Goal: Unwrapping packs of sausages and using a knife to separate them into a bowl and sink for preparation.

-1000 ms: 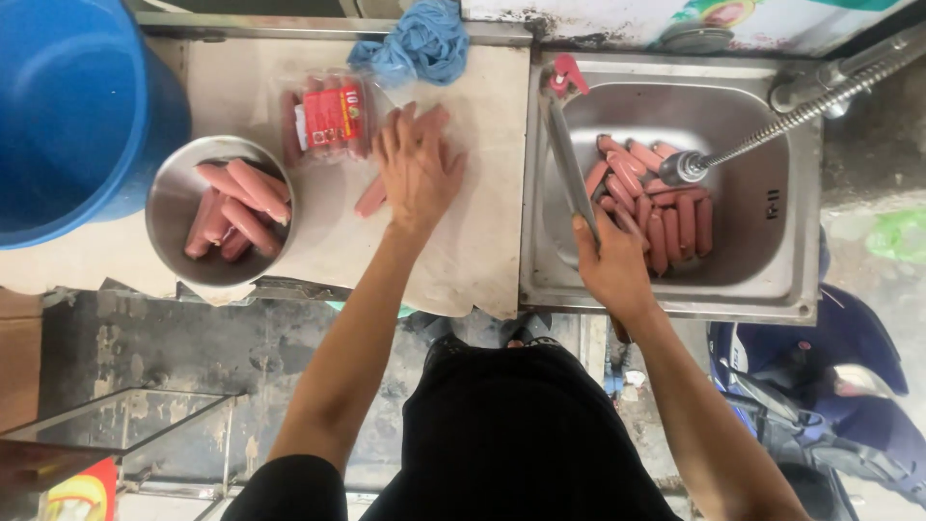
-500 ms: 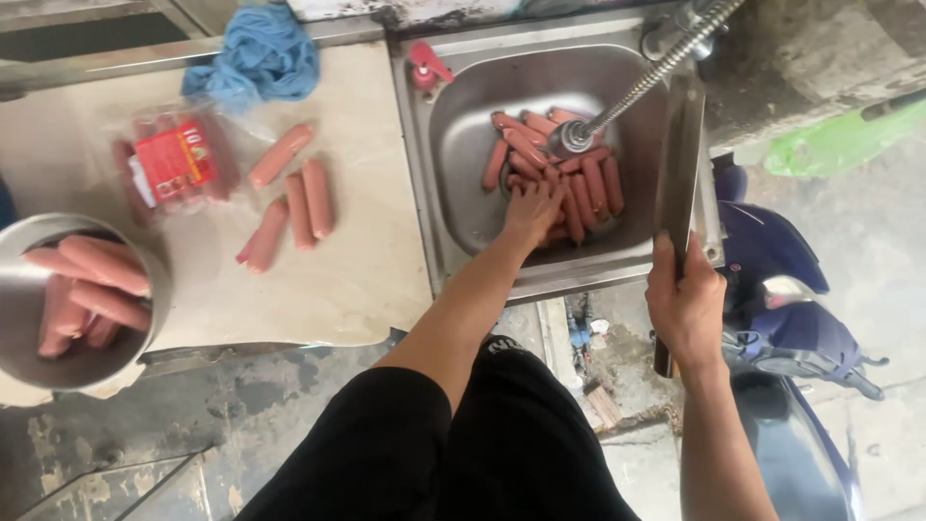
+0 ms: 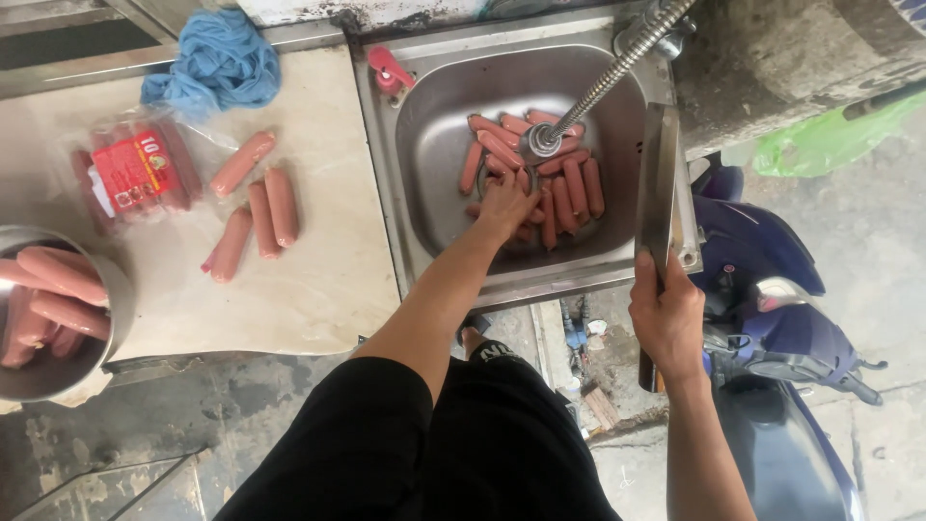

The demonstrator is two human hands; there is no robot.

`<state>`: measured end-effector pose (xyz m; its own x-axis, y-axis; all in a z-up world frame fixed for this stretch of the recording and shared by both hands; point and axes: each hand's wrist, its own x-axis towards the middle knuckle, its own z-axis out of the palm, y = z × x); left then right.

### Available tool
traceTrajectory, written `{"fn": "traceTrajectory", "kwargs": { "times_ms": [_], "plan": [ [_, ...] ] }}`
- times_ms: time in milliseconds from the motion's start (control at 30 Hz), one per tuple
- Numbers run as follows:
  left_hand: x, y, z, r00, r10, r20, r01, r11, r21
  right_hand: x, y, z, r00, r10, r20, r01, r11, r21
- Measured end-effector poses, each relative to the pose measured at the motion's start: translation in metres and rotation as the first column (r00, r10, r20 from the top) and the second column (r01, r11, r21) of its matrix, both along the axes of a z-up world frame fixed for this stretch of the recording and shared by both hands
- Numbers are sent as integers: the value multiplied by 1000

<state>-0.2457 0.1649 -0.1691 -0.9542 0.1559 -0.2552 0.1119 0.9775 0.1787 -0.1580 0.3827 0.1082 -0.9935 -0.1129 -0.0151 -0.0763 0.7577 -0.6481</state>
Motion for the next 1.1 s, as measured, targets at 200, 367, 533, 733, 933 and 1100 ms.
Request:
{"fn": "traceTrajectory", "kwargs": {
  "times_ms": [200, 367, 533, 733, 933, 1100],
  "plan": [
    [35, -15, 46, 985, -167, 31, 166, 985, 50, 0, -5, -9, 998, 10, 65, -10, 1000, -3],
    [21, -28, -7, 963, -65, 261, -1, 969, 246, 1, -19, -1, 995, 24, 94, -23, 1000, -13],
    [49, -68, 156, 916, 110, 386, -256, 901, 350, 0, -28, -1, 993, 5, 122, 2, 998, -62],
    [136, -166, 293, 824, 493, 280, -561, 634, 532, 7, -64, -9, 993, 116, 3, -115, 988, -106],
    [202, -250, 289, 611, 779, 138, -783, 570, 249, 36, -165, 53, 962, 265, -58, -271, 949, -161],
    [220, -276, 235, 593, 758, -271, -739, 646, 190, 54, -212, 31, 921, 388, -39, -390, 913, -120]
  ]
}}
